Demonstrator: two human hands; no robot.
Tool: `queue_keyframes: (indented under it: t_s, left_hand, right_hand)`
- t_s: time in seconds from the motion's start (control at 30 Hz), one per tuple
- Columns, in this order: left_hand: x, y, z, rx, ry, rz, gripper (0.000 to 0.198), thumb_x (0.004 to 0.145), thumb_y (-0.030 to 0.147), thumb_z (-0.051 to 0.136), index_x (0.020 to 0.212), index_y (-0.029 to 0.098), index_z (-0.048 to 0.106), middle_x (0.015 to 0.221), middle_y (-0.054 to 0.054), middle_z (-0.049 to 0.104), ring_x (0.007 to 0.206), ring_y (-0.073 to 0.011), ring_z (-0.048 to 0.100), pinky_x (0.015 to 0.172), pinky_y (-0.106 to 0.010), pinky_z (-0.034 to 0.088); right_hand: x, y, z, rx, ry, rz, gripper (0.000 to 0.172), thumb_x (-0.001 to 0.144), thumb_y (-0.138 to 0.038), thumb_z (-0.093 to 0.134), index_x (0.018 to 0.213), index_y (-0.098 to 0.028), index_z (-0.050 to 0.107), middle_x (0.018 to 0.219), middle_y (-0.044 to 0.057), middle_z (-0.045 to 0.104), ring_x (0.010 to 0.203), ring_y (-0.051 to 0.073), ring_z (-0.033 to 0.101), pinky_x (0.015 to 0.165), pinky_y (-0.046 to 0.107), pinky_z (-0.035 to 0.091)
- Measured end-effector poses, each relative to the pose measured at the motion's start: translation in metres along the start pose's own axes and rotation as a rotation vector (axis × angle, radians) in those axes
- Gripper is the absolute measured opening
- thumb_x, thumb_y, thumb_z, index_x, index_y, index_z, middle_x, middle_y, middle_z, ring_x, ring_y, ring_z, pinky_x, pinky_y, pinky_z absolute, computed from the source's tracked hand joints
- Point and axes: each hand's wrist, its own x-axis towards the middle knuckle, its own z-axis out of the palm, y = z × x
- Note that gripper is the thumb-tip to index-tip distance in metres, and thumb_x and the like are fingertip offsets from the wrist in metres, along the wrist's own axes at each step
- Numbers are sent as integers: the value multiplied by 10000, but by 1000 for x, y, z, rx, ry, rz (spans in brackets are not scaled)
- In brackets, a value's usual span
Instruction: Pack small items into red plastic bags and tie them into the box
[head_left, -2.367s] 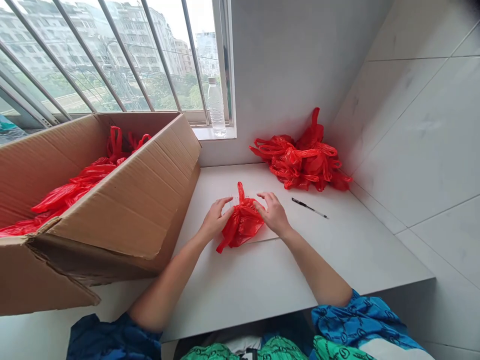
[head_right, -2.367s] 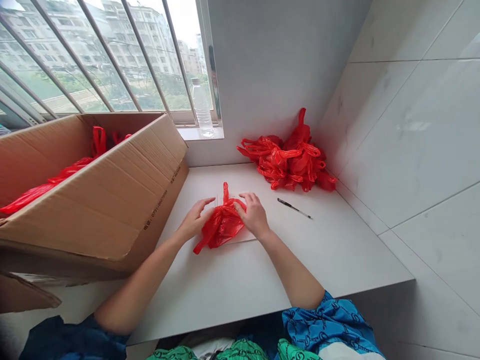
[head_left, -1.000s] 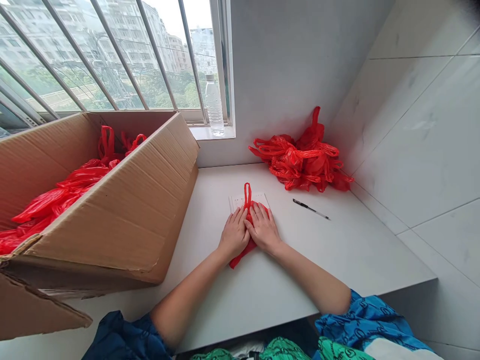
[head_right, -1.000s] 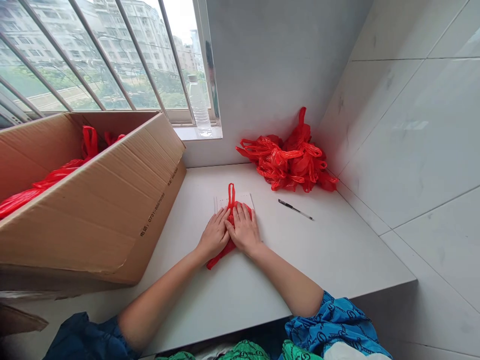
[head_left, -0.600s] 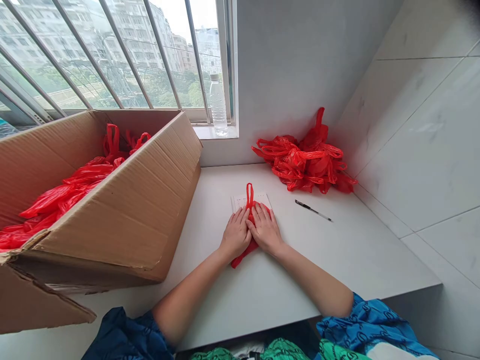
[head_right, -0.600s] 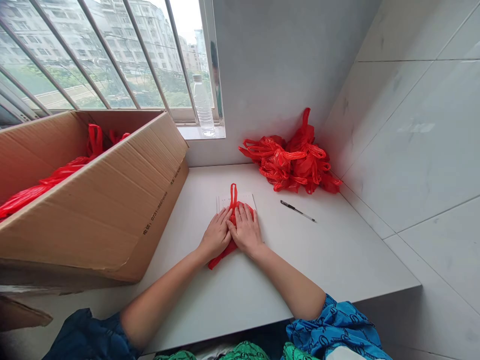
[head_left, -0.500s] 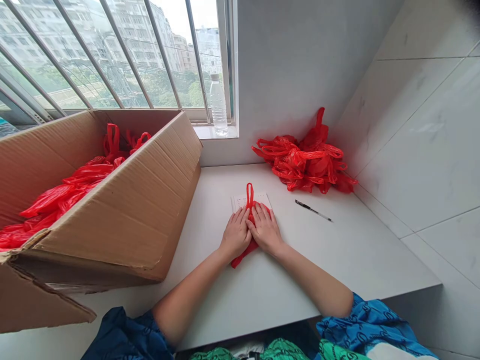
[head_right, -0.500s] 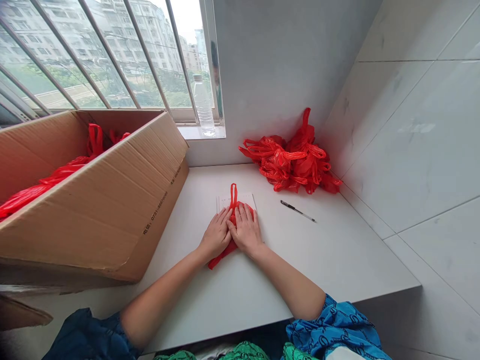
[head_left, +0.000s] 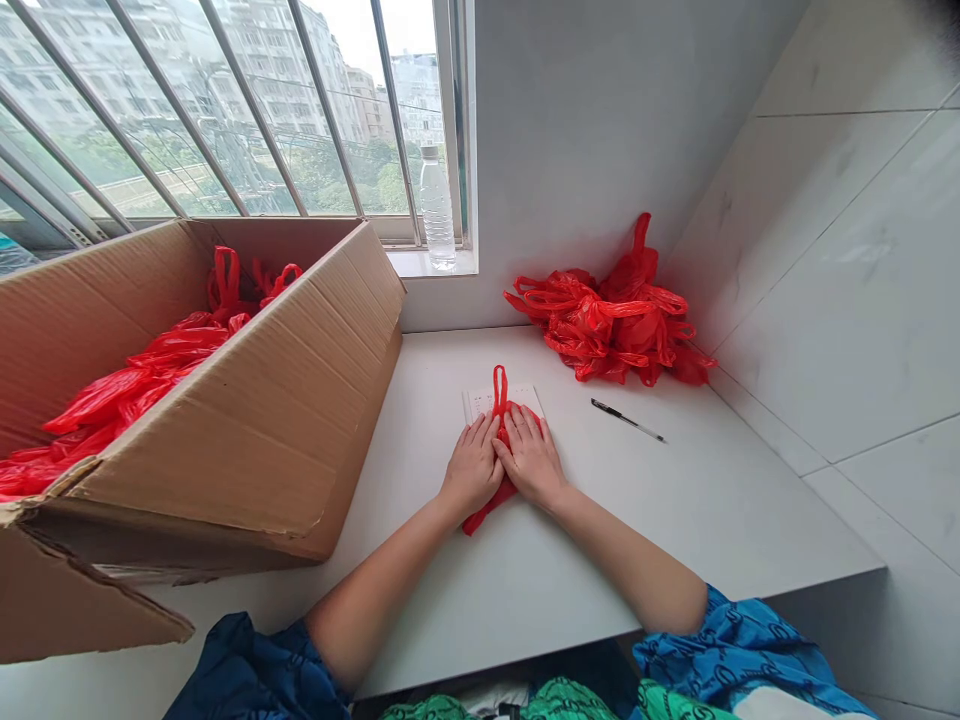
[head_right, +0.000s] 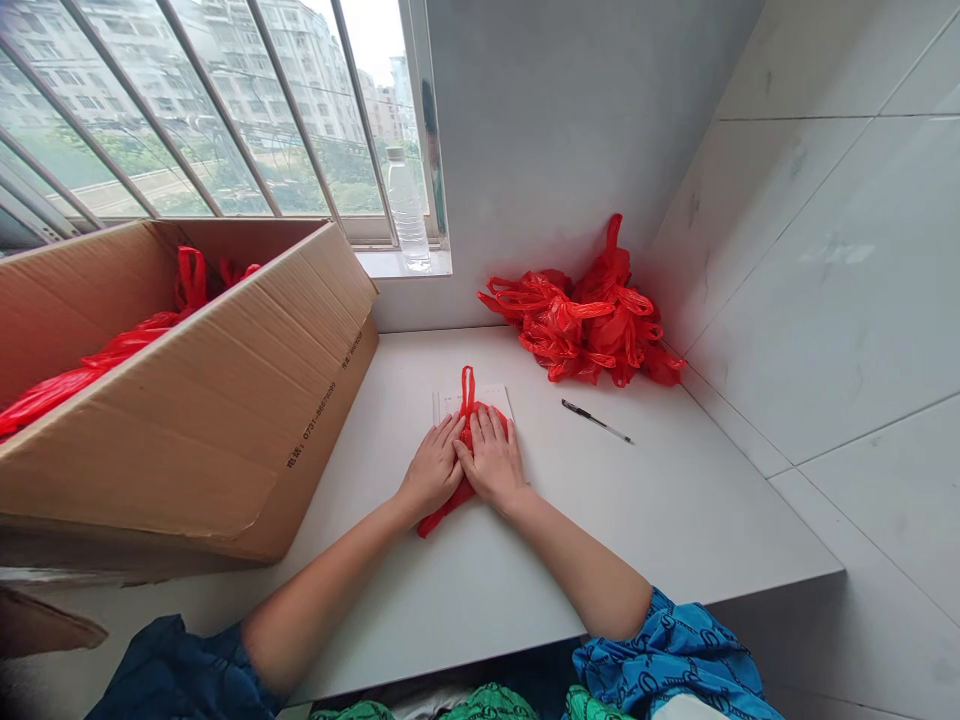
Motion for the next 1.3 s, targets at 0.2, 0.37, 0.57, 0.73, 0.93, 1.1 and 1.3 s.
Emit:
queue_keyframes:
  t_s: [0.2, 0.37, 0.57, 0.73, 0.93, 1.1, 1.3]
  left_hand:
    - [-1, 1, 0, -2, 6, -2, 583, 974, 279, 313, 1536, 123, 312, 1602, -95, 305, 1510, -233, 219, 1243, -453, 214]
    - [-1, 1, 0, 0, 9, 0, 581, 975, 277, 322, 1535, 125, 315, 1598, -100, 313, 1508, -237, 225, 1241, -459, 221]
    - [-1, 0, 1, -3, 22, 4, 577, 973, 270, 332, 1534, 132, 320, 1595, -101, 320, 1506, -236, 231, 1239, -463, 227]
    - [-1, 0, 1, -15, 24, 11, 577, 978, 278, 325, 1535, 128, 317, 1594, -110, 318, 1506, -245, 231, 1230, -478, 232]
    - [-1, -1, 2, -30, 39, 21, 570, 982, 286, 320, 1537, 157, 315, 1591, -95, 332, 1504, -243, 237, 1228, -472, 232]
    - [-1, 0, 0, -31, 23, 7, 572, 979, 282, 316, 1534, 139, 317, 1594, -103, 323, 1505, -241, 233, 1233, -466, 226]
    - [-2, -2, -1, -69, 19, 10, 568, 983, 299, 342, 1528, 140, 320, 1593, -112, 324, 1505, -246, 232, 1236, -478, 208]
  right_hand:
    - [0, 2, 2, -7, 13, -6, 650, 1039, -499, 186, 1565, -122, 244, 1642, 54, 180, 1528, 223, 126, 1246, 473, 100]
    - [1, 2, 3, -20, 14, -6, 647, 1039, -494, 183, 1567, -124, 235, 1642, 51, 181, 1528, 221, 127, 1245, 471, 103]
    - [0, 3, 5, -25, 26, -5, 646, 1039, -499, 184, 1565, -129, 247, 1641, 50, 187, 1528, 219, 129, 1245, 465, 98]
    - [0, 2, 3, -12, 20, -9, 651, 1038, -504, 182, 1565, -128, 250, 1642, 53, 183, 1527, 222, 129, 1243, 468, 98]
    - [0, 2, 3, -1, 21, -7, 651, 1038, -499, 184, 1563, -121, 258, 1642, 59, 185, 1527, 222, 127, 1242, 467, 95]
    - [0, 1, 3, 0, 11, -5, 645, 1037, -495, 195, 1564, -128, 256, 1642, 59, 190, 1525, 224, 131, 1240, 470, 95]
    - [4, 9, 0, 91, 9, -40, 646, 1027, -529, 252, 1546, -149, 314, 1626, 72, 266, 1516, 230, 170, 1237, 469, 111]
